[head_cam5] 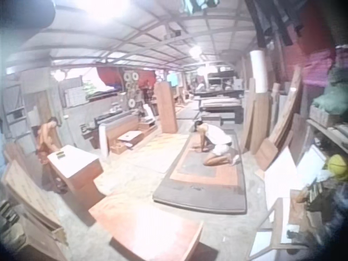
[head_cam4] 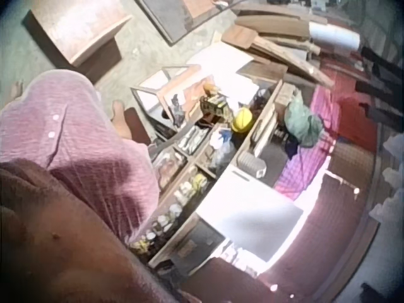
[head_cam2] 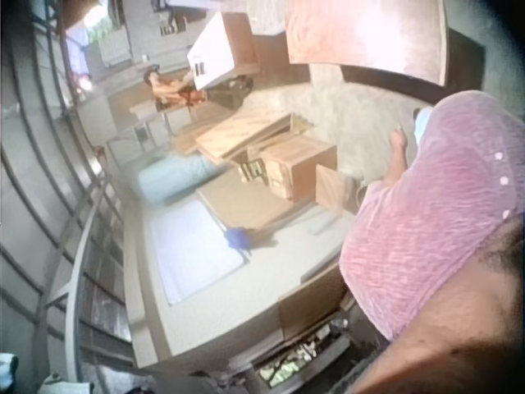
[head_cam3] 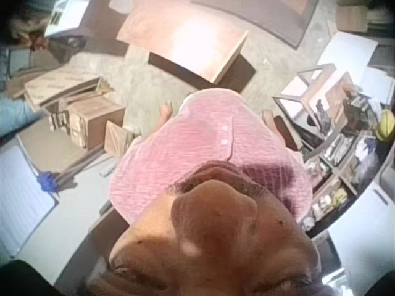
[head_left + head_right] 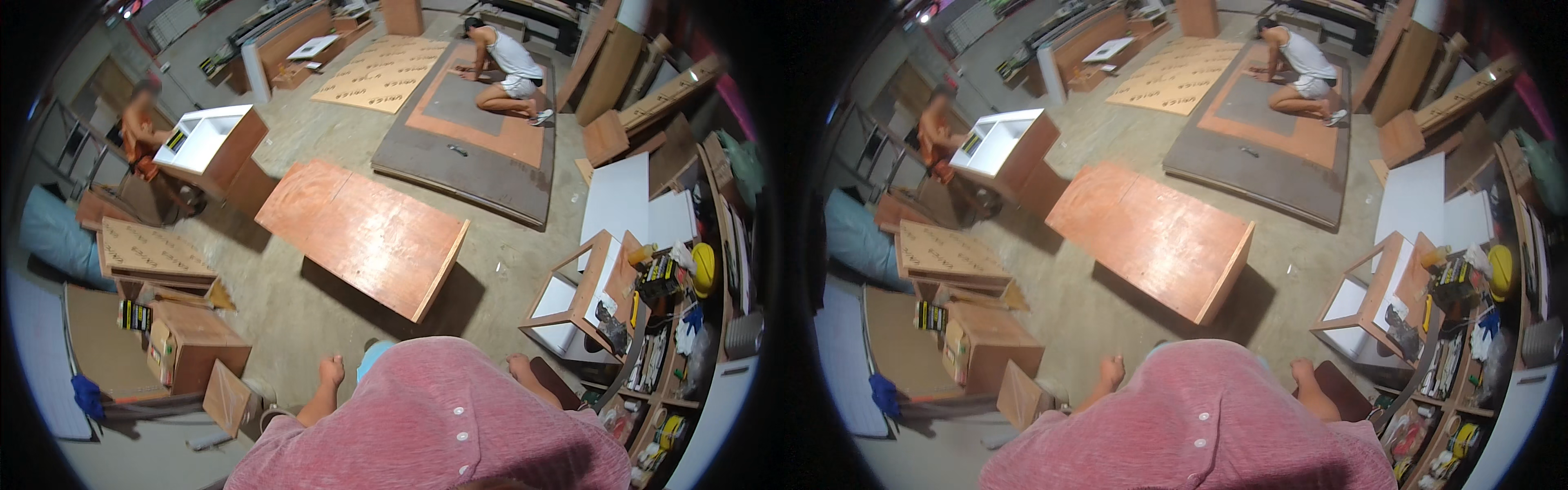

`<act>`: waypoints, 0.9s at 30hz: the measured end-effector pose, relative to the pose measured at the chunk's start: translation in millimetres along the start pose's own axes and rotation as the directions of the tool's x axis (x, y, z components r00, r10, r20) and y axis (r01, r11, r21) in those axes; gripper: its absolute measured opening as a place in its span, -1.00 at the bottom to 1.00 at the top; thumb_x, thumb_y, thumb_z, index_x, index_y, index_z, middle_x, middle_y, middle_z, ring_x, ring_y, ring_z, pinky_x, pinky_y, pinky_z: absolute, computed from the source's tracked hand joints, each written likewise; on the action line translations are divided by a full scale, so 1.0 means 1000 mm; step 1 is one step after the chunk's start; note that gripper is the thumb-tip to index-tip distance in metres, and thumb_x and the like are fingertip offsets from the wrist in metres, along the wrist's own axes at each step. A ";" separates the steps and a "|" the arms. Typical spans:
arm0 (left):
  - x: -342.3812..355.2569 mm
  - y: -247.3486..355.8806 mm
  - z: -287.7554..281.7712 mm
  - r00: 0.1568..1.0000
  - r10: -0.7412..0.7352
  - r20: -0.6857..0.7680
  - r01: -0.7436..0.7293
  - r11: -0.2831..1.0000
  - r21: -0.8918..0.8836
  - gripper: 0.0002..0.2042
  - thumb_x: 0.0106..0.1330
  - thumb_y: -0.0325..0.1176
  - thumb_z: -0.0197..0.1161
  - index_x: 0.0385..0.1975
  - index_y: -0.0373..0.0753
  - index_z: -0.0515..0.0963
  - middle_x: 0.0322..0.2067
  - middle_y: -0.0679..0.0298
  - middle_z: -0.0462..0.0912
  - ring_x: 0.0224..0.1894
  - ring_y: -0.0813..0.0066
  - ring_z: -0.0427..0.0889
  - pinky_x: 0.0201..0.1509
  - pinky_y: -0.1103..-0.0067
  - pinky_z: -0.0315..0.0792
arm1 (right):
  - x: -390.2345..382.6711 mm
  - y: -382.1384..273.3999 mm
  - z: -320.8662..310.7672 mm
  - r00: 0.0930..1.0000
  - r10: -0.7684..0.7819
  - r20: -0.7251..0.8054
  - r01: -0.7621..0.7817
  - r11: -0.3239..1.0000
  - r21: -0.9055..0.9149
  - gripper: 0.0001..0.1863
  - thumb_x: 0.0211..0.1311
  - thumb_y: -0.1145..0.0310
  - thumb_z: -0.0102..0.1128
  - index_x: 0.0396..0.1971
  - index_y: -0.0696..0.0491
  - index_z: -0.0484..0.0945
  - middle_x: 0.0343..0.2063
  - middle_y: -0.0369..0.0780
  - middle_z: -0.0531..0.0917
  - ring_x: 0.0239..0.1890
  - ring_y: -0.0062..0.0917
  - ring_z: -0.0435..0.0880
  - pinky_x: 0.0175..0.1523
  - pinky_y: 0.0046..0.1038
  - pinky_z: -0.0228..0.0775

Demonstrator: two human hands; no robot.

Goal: The person applies a liquid finish to a wooden cabinet using a cloth. They pour the finish from a bottle onto the cloth and wipe it onto the cabinet's exterior surfaces, focusing on the edges and sides.

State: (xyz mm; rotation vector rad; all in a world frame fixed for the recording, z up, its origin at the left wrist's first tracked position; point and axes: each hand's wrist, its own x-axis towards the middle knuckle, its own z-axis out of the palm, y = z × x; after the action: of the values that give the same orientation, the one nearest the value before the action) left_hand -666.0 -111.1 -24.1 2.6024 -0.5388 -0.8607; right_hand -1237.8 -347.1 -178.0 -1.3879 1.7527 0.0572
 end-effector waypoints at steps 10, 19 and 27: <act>0.112 0.003 -0.069 0.976 0.204 0.077 -0.206 0.978 0.015 -0.59 0.32 -0.10 0.03 -0.44 -0.38 0.62 -0.34 -0.15 0.63 -0.23 -0.10 0.62 -0.08 0.22 0.43 | -0.080 -0.123 0.022 0.949 0.084 -0.303 0.000 0.964 0.265 -0.72 0.11 0.30 0.16 -0.26 0.16 0.65 -0.35 -0.05 0.68 -0.29 -0.30 0.65 -0.16 -0.32 0.44; 0.176 0.040 -0.138 0.978 0.205 0.034 -0.202 0.976 -0.078 -0.63 0.29 -0.11 0.14 -0.43 -0.37 0.61 -0.41 -0.08 0.64 -0.33 0.03 0.63 -0.18 0.28 0.45 | -0.107 -0.238 0.041 0.857 -0.026 -0.515 0.282 0.860 0.425 -0.84 0.20 0.49 -0.05 -0.41 0.20 0.54 -0.59 -0.24 0.49 -0.51 -0.51 0.49 -0.39 -0.45 0.35; 0.176 0.119 -0.154 0.888 0.392 0.240 -0.124 0.706 -0.697 -0.79 0.33 -0.34 0.11 -0.48 -0.33 0.53 -0.59 0.29 0.51 -0.54 0.55 0.52 -0.44 0.56 0.44 | -0.155 -0.409 0.023 0.896 -0.063 -0.440 0.334 0.748 0.574 -0.78 0.31 0.27 0.07 -0.37 0.13 0.50 -0.65 -0.35 0.39 -0.71 -0.67 0.32 -0.61 -0.55 0.27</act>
State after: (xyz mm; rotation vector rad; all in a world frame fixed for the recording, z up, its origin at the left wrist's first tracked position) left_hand -468.2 -262.8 57.4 1.6601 -0.5526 -1.1908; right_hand -894.9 -370.0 93.5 -1.0954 1.6777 -0.9320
